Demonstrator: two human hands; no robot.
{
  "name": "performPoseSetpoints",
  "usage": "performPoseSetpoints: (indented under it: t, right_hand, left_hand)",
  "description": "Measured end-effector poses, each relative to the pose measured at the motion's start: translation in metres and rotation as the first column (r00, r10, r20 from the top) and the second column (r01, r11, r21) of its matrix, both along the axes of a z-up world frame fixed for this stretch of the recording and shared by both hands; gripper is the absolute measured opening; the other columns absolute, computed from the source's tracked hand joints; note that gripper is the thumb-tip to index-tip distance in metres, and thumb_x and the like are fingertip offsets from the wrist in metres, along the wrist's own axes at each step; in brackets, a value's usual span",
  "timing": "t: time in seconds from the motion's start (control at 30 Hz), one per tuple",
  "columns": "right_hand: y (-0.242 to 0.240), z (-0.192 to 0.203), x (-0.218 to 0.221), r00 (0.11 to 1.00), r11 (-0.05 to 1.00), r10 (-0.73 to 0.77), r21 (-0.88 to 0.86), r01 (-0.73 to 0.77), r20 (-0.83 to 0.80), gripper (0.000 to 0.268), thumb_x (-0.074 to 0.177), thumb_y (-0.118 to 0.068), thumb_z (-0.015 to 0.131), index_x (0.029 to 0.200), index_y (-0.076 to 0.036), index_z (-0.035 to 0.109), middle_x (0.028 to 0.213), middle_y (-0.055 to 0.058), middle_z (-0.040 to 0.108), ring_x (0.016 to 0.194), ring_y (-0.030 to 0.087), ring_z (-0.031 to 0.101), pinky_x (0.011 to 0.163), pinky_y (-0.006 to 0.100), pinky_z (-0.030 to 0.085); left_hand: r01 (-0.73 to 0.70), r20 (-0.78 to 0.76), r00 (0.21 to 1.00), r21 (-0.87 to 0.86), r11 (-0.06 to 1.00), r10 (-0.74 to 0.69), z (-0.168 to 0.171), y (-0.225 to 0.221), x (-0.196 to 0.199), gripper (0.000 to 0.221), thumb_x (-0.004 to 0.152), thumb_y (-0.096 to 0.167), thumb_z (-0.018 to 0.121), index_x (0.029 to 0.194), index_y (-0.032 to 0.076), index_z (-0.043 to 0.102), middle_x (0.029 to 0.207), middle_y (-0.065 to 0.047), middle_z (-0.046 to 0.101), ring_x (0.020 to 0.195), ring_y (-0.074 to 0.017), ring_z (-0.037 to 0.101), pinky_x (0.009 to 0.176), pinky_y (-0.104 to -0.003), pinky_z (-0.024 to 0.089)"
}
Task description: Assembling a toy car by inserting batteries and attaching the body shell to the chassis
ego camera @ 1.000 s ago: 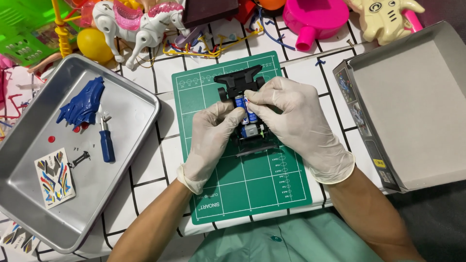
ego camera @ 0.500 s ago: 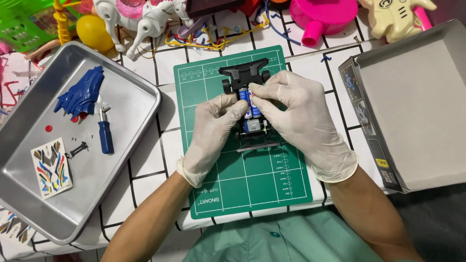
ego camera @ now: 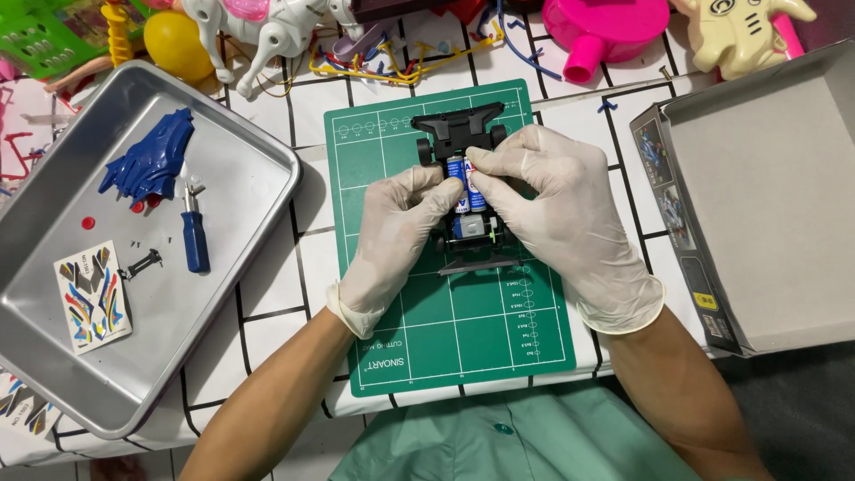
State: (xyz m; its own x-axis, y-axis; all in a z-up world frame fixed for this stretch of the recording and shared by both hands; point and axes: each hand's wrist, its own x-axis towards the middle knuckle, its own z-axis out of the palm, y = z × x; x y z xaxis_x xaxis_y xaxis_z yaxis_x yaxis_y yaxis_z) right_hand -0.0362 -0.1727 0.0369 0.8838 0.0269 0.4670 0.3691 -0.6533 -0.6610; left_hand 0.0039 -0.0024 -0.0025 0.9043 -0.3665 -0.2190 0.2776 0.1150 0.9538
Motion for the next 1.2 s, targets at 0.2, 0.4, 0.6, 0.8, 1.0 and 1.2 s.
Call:
performPoseSetpoints:
  t: [0.2, 0.4, 0.6, 0.8, 1.0, 1.2]
  right_hand:
    - [-0.0012, 0.0007, 0.0004, 1.0, 1.0, 0.02, 0.012, -0.02, -0.001, 0.019, 0.093, -0.001, 0.083, 0.111, 0.002, 0.079, 0.093, 0.012, 0.072, 0.083, 0.021, 0.07, 0.076, 0.028, 0.058]
    - [-0.0011, 0.0003, 0.0001, 1.0, 0.999, 0.019, 0.032, -0.019, -0.007, 0.018, 0.093, 0.0, 0.082, 0.111, 0.002, 0.078, 0.094, 0.012, 0.071, 0.084, 0.02, 0.07, 0.077, 0.028, 0.058]
    - [-0.0005, -0.0001, 0.0008, 1.0, 0.999, 0.017, 0.028, -0.017, 0.001, 0.017, 0.092, 0.001, 0.082, 0.109, 0.002, 0.079, 0.093, 0.011, 0.072, 0.084, 0.02, 0.07, 0.077, 0.028, 0.059]
    - [-0.0016, -0.0006, 0.0015, 1.0, 1.0, 0.024, 0.003, -0.024, 0.016, 0.018, 0.092, 0.0, 0.083, 0.11, 0.002, 0.079, 0.093, 0.012, 0.072, 0.083, 0.021, 0.07, 0.076, 0.029, 0.058]
    - [-0.0001, 0.0004, 0.0012, 0.999, 1.0, 0.018, 0.002, -0.019, 0.034, 0.016, 0.094, 0.001, 0.081, 0.11, 0.003, 0.078, 0.093, 0.012, 0.072, 0.084, 0.021, 0.07, 0.076, 0.029, 0.058]
    - [-0.0017, 0.0014, 0.0018, 0.996, 0.999, 0.03, -0.024, -0.028, 0.083, 0.015, 0.094, 0.002, 0.081, 0.109, 0.002, 0.078, 0.094, 0.013, 0.072, 0.084, 0.022, 0.069, 0.076, 0.031, 0.057]
  left_hand:
    - [-0.003, 0.003, 1.0, 0.0, 1.0, 0.003, -0.0024, -0.0005, 0.0007, 0.022, 0.09, 0.021, 0.073, 0.102, 0.002, 0.077, 0.087, -0.006, 0.075, 0.078, -0.0094, 0.067, 0.071, -0.025, 0.06]
    - [0.002, 0.043, 0.999, 0.016, 1.0, -0.002, -0.0033, -0.0002, 0.0009, 0.017, 0.091, 0.022, 0.073, 0.095, 0.005, 0.076, 0.082, -0.002, 0.072, 0.075, -0.007, 0.064, 0.068, -0.023, 0.057]
    - [0.005, 0.051, 0.999, 0.003, 1.0, -0.005, -0.0027, 0.0005, 0.0007, 0.017, 0.091, 0.022, 0.074, 0.092, 0.005, 0.076, 0.079, 0.0, 0.07, 0.073, -0.0054, 0.06, 0.066, -0.022, 0.055]
    - [0.018, 0.06, 0.998, 0.004, 1.0, -0.018, -0.002, 0.0016, 0.0002, 0.018, 0.092, 0.024, 0.073, 0.087, 0.007, 0.072, 0.076, 0.003, 0.066, 0.07, -0.0036, 0.056, 0.064, -0.021, 0.051]
    - [0.007, 0.022, 1.0, 0.01, 1.0, -0.007, 0.0015, 0.0005, 0.0002, 0.019, 0.091, 0.022, 0.073, 0.095, 0.004, 0.076, 0.081, -0.001, 0.071, 0.073, -0.0057, 0.061, 0.067, -0.022, 0.056]
    - [0.0, 0.032, 0.999, 0.0, 1.0, 0.0, -0.0005, -0.0002, 0.0004, 0.025, 0.09, 0.023, 0.073, 0.103, 0.002, 0.076, 0.087, -0.005, 0.075, 0.078, -0.0077, 0.066, 0.071, -0.023, 0.058]
